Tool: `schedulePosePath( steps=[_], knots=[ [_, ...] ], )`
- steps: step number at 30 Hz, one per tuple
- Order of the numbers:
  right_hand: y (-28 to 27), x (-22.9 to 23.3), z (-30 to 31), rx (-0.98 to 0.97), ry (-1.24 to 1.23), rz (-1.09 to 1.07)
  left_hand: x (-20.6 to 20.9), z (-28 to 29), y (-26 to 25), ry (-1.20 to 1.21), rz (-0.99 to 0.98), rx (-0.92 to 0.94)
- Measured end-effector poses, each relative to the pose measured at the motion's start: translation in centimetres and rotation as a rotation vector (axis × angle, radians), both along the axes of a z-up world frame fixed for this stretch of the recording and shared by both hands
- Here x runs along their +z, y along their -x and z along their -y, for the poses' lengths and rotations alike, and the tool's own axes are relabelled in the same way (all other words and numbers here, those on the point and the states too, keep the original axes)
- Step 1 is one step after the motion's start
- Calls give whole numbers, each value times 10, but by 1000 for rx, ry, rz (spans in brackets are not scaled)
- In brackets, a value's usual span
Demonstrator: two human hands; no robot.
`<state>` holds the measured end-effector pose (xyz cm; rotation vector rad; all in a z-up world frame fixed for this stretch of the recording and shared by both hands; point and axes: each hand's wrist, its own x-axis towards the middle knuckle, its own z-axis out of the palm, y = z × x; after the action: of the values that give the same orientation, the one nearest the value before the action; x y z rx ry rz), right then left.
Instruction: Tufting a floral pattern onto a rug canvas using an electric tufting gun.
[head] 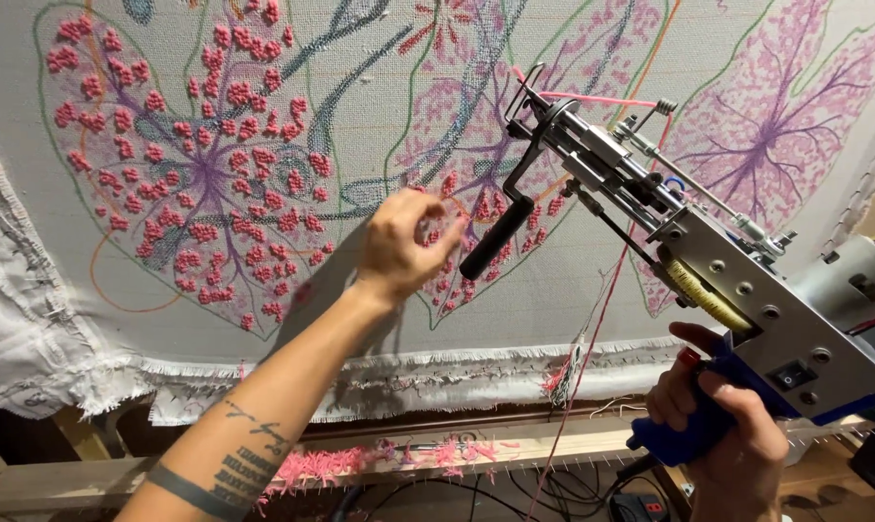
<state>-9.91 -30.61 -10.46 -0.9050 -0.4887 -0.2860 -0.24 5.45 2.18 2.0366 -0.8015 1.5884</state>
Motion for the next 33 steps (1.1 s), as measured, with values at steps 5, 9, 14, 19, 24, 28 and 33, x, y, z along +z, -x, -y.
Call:
schedulePosePath(
  steps=[5, 9, 14, 19, 24, 28, 33],
  knots=[
    [8, -1, 2, -2, -25, 4, 28, -6, -4, 32, -13, 72],
    [13, 0, 4, 0, -33, -10, 40, -2, 2, -39, -24, 185],
    [12, -3, 11, 6, -24, -4, 46, 3, -2, -62, -45, 232],
    [21, 1, 13, -44, -1, -46, 50, 4, -5, -45, -144, 219],
    [24, 4, 17, -49, 17, -26, 51, 5, 3, 13, -115, 220],
    [22, 1, 28, -14, 30, -48, 29, 16, 16, 18, -122, 38],
    [9, -14, 40, 148, -17, -75, -23, 47, 9, 15, -729, -491]
  ],
)
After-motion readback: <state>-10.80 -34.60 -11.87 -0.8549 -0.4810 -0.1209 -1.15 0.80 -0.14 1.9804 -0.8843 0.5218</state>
